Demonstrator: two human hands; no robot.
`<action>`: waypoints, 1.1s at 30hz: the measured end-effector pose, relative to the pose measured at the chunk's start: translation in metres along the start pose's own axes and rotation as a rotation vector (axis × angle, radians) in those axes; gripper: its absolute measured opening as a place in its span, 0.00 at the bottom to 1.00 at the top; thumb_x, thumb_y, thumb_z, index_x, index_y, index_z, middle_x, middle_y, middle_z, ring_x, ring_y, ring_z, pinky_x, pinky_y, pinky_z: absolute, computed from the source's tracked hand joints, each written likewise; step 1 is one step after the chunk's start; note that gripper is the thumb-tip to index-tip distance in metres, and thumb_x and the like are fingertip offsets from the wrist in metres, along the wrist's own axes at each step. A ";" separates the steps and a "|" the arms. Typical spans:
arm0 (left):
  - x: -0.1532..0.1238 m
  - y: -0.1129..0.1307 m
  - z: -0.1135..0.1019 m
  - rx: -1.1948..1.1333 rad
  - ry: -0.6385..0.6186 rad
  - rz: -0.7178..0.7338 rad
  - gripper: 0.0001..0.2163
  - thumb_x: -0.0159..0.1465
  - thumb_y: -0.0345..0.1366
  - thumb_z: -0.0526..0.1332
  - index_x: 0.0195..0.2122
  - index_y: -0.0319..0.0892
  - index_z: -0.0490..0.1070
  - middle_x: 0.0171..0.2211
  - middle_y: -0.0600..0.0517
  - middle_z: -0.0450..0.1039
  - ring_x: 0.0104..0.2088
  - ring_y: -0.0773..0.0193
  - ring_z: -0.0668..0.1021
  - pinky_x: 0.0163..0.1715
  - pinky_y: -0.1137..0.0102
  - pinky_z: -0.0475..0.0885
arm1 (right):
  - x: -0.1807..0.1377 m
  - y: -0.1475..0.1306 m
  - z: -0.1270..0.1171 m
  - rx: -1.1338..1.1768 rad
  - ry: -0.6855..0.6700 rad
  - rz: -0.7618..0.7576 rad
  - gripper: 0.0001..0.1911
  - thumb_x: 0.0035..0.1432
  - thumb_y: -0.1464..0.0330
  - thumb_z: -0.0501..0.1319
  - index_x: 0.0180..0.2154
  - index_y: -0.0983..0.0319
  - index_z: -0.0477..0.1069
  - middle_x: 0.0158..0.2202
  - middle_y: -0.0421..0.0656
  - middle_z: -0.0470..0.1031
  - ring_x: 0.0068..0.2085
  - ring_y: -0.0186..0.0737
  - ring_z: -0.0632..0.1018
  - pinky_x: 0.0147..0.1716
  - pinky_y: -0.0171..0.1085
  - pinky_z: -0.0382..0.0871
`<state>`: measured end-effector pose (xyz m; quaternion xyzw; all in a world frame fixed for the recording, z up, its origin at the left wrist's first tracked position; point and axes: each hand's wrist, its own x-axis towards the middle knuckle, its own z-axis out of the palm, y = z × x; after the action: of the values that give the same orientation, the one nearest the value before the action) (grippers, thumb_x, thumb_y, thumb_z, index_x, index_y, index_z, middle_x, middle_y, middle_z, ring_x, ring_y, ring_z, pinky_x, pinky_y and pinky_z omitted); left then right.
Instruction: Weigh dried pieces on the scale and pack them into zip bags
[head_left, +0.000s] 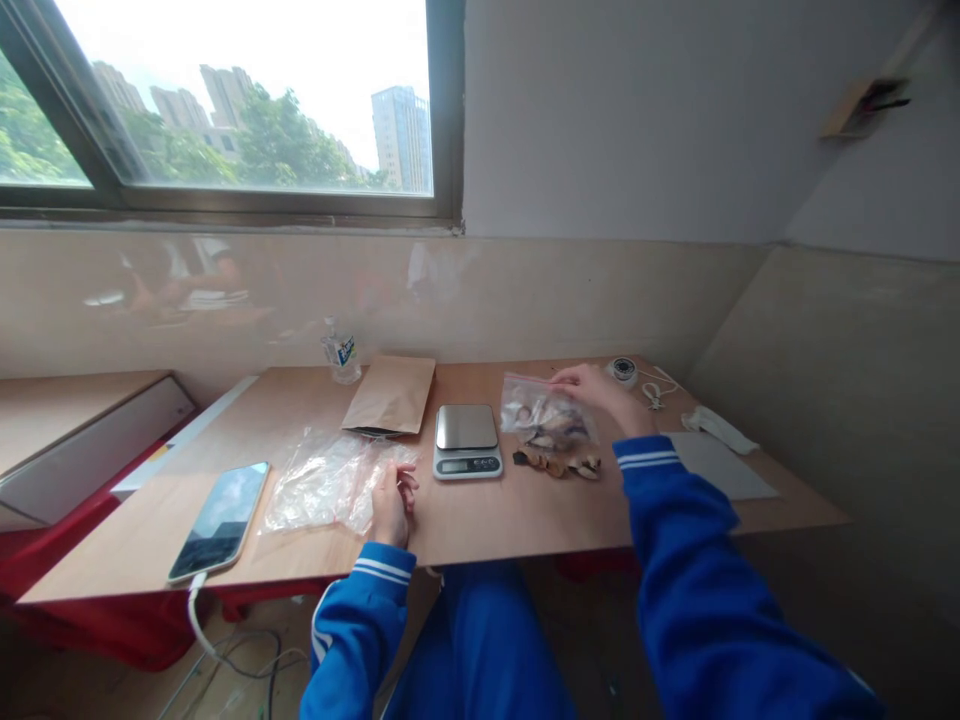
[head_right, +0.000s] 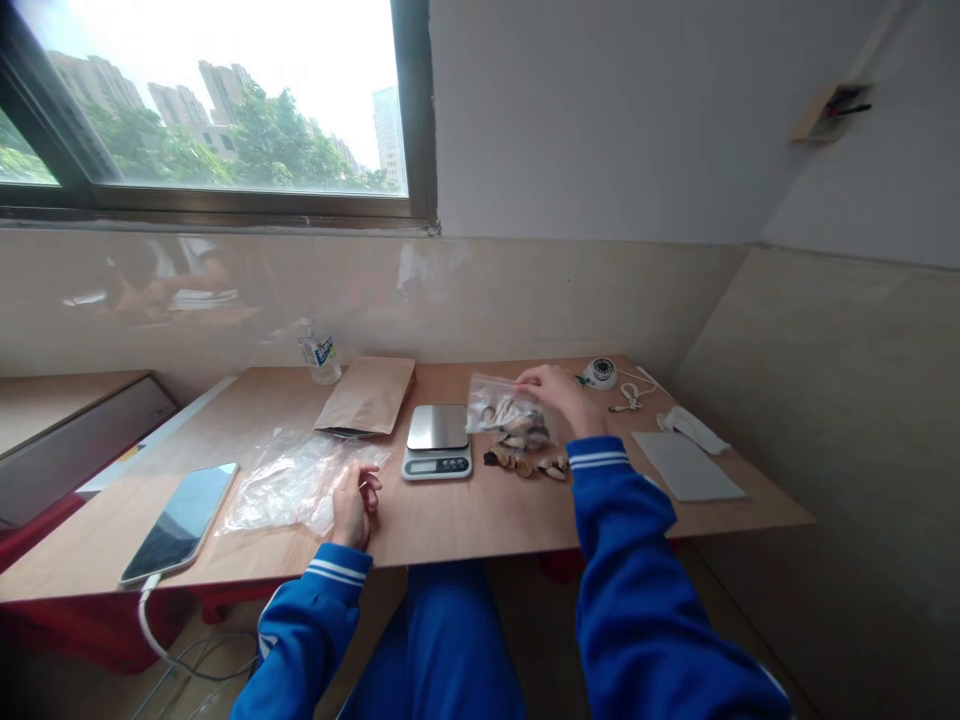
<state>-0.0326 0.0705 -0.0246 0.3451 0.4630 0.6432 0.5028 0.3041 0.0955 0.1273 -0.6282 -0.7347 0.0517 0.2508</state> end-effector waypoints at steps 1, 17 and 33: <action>0.000 -0.001 0.000 0.011 -0.027 -0.009 0.21 0.54 0.55 0.57 0.28 0.38 0.68 0.16 0.58 0.63 0.12 0.76 0.60 0.10 0.78 0.50 | 0.007 0.014 -0.005 -0.077 0.118 0.031 0.10 0.49 0.61 0.63 0.32 0.59 0.77 0.29 0.45 0.77 0.31 0.42 0.74 0.32 0.37 0.63; -0.002 -0.002 -0.003 0.076 -0.106 -0.055 0.18 0.57 0.51 0.56 0.27 0.38 0.69 0.18 0.56 0.64 0.14 0.75 0.63 0.13 0.78 0.55 | -0.093 -0.005 0.146 -0.280 0.019 0.020 0.19 0.63 0.65 0.48 0.53 0.57 0.66 0.47 0.49 0.69 0.47 0.48 0.69 0.44 0.44 0.64; -0.004 -0.003 -0.003 0.060 -0.132 -0.078 0.20 0.56 0.53 0.55 0.27 0.38 0.68 0.18 0.57 0.64 0.15 0.75 0.62 0.13 0.78 0.55 | 0.009 -0.065 0.174 0.227 0.124 -0.015 0.15 0.62 0.65 0.52 0.47 0.61 0.69 0.43 0.47 0.71 0.45 0.41 0.72 0.45 0.40 0.66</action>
<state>-0.0335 0.0661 -0.0286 0.3835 0.4610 0.5846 0.5465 0.1696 0.1320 0.0047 -0.5922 -0.7119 0.0935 0.3657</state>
